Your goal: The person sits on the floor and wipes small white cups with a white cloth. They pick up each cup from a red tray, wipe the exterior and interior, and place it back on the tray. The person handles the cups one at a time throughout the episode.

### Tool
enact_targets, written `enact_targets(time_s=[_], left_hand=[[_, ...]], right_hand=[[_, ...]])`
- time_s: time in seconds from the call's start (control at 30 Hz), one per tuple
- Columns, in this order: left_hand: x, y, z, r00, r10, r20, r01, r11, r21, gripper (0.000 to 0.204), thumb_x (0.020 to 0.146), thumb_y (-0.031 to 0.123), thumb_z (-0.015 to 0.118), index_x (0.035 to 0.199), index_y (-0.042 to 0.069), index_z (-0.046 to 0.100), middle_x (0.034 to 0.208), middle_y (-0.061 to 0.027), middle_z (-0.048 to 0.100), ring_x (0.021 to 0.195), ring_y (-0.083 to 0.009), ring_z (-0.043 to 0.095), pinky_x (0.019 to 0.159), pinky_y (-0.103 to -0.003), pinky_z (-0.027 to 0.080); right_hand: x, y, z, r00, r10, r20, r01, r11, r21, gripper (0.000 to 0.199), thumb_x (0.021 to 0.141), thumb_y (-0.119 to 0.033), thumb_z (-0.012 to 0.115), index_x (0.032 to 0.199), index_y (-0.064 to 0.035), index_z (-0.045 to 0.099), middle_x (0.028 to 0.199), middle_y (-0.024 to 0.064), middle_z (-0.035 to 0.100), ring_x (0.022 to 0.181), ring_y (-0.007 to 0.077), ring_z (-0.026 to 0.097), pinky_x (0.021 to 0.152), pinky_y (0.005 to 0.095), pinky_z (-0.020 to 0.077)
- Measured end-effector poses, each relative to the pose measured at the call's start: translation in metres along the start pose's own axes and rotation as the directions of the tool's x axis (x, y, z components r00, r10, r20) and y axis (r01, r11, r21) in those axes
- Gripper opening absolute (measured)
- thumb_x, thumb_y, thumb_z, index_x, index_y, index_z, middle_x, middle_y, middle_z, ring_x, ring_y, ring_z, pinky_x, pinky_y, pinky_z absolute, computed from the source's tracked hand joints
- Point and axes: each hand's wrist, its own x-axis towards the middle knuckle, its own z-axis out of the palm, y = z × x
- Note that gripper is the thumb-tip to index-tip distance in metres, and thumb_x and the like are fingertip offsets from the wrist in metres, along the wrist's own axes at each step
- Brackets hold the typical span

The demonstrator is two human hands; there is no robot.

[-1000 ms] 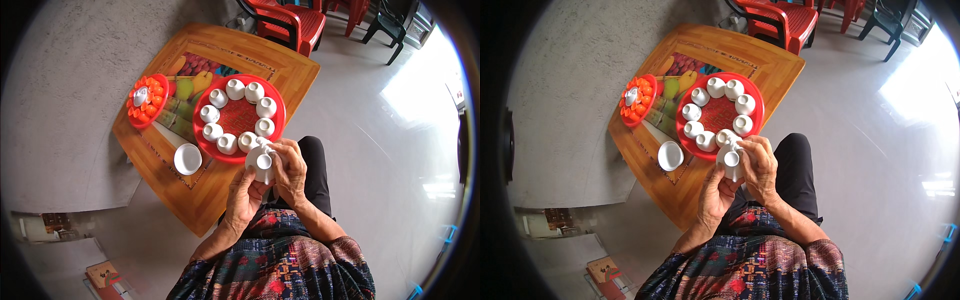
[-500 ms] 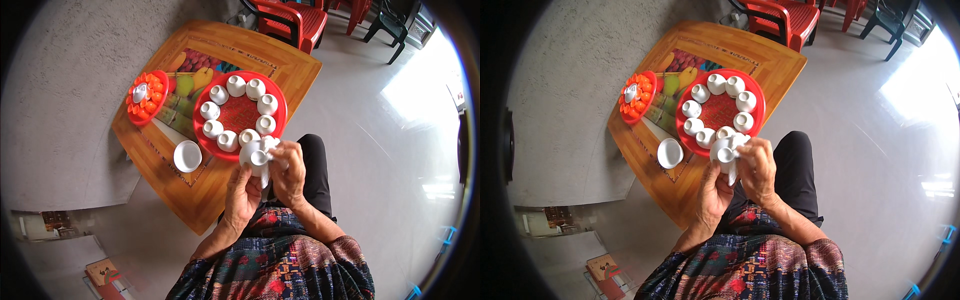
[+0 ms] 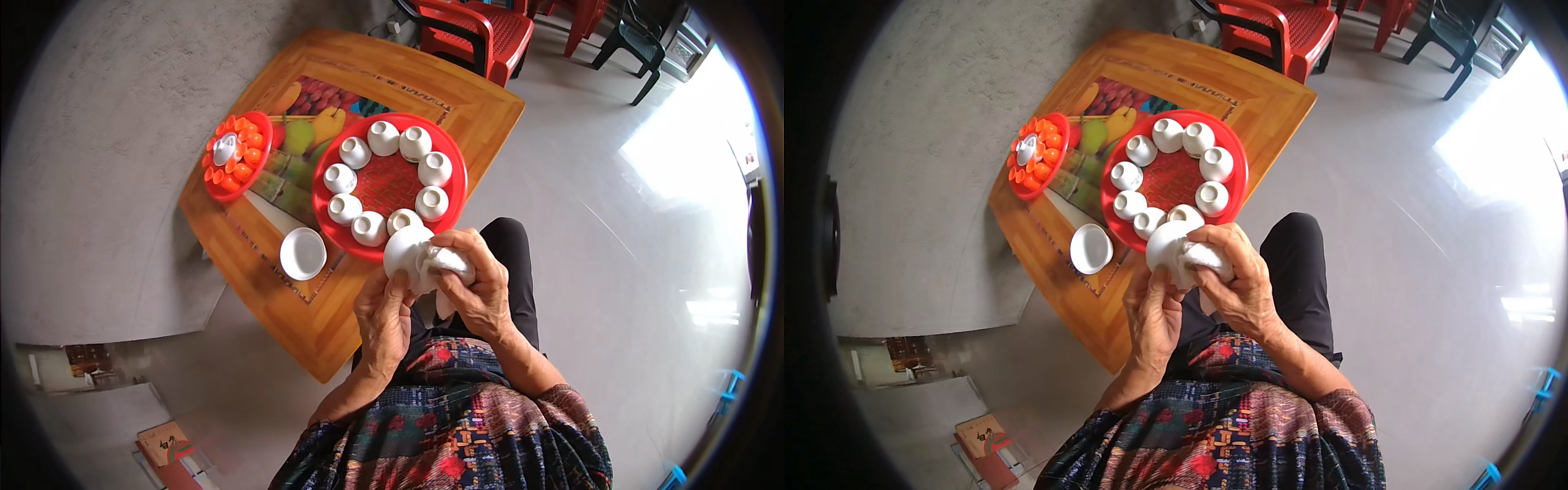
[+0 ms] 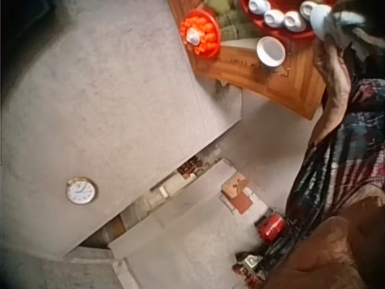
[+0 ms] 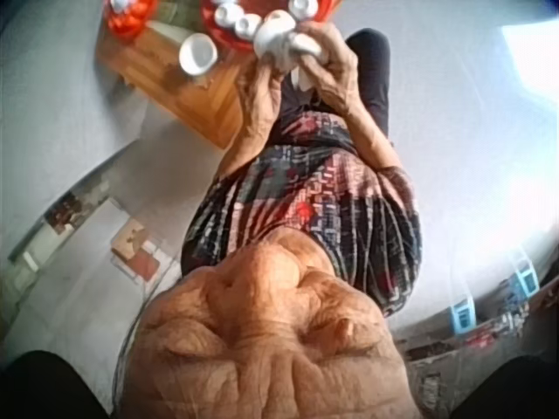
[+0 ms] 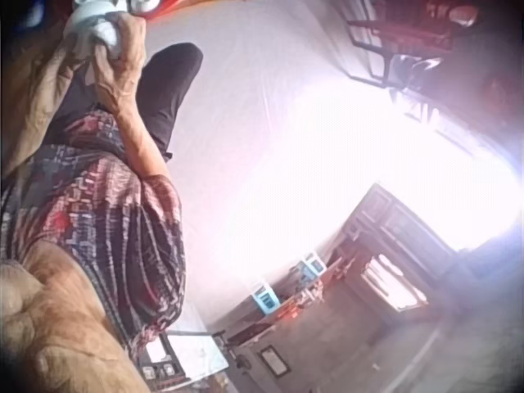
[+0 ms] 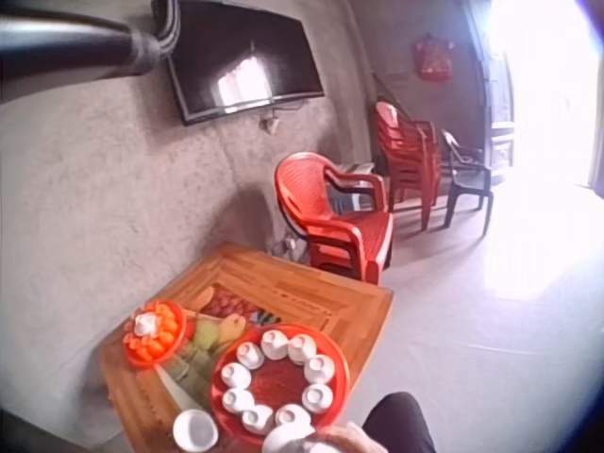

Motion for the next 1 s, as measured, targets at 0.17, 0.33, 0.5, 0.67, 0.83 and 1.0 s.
enact_targets(time_s=[0.17,0.33,0.5,0.67,0.83,1.0], left_hand=[[-0.007,0.005,-0.003,0.999,-0.006,0.037,0.004,0.998,0.058,0.015,0.089,0.011,0.058,0.095,-0.002,0.06,0.094,-0.0078,0.063,0.085,-0.0142,0.061,0.082,-0.031,0.052],[-0.006,0.006,0.001,1.0,0.013,0.009,-0.015,0.987,0.159,0.014,0.089,0.011,0.06,0.089,-0.003,0.061,0.087,-0.0051,0.063,0.08,-0.0112,0.06,0.078,-0.027,0.05],[-0.009,0.009,-0.001,0.963,0.257,0.075,-0.251,0.771,0.586,0.01,0.086,0.006,0.062,0.087,-0.004,0.061,0.08,-0.0013,0.062,0.072,-0.0069,0.055,0.066,-0.022,0.044],[-0.011,0.014,0.006,0.865,0.424,0.267,-0.463,0.474,0.749,0.005,0.081,0.0,0.061,0.086,-0.003,0.061,0.07,-0.005,0.057,0.064,-0.0108,0.051,0.06,-0.025,0.042],[-0.016,0.013,0.004,0.82,0.4,0.409,-0.549,0.35,0.759,0.022,0.079,-0.006,0.062,0.1,-0.005,0.062,0.097,-0.017,0.065,0.085,-0.0287,0.065,0.073,-0.032,0.051],[-0.01,0.01,0.005,0.728,0.416,0.545,-0.674,0.29,0.679,0.023,0.078,-0.007,0.062,0.101,-0.005,0.062,0.101,-0.0185,0.064,0.096,-0.0321,0.063,0.081,-0.036,0.052]], right_hand=[[-0.004,-0.001,0.001,0.97,0.241,-0.014,-0.231,0.943,0.241,0.013,0.082,-0.004,0.061,0.094,0.0009,0.06,0.082,0.0016,0.061,0.077,0.0065,0.056,0.07,0.0206,0.0459],[-0.001,0.004,0.006,0.92,0.377,-0.103,-0.324,0.883,0.34,0.018,0.087,-0.011,0.06,0.1,0.0005,0.058,0.082,0.001,0.062,0.076,0.007,0.057,0.067,0.0209,0.0461],[-0.01,0.011,0.008,0.97,0.242,0.02,-0.214,0.814,0.54,0.017,0.086,-0.007,0.057,0.102,-0.0022,0.056,0.094,0.0035,0.056,0.084,0.0101,0.053,0.076,0.0236,0.0436],[-0.01,0.002,0.018,0.995,0.09,-0.036,-0.087,0.993,0.082,0.017,0.078,0.001,0.053,0.096,-0.0007,0.051,0.094,0.0074,0.051,0.082,0.0123,0.05,0.073,0.0248,0.0433],[-0.008,-0.005,0.016,0.97,0.226,-0.093,-0.218,0.972,0.09,0.019,0.076,-0.003,0.05,0.095,-0.0006,0.049,0.077,0.0086,0.054,0.066,0.0167,0.053,0.062,0.0283,0.0444],[0.0,-0.003,0.006,0.881,0.472,-0.042,-0.439,0.846,0.302,0.02,0.075,-0.006,0.049,0.094,0.0005,0.049,0.074,0.0094,0.053,0.064,0.0174,0.051,0.06,0.0304,0.0433]])
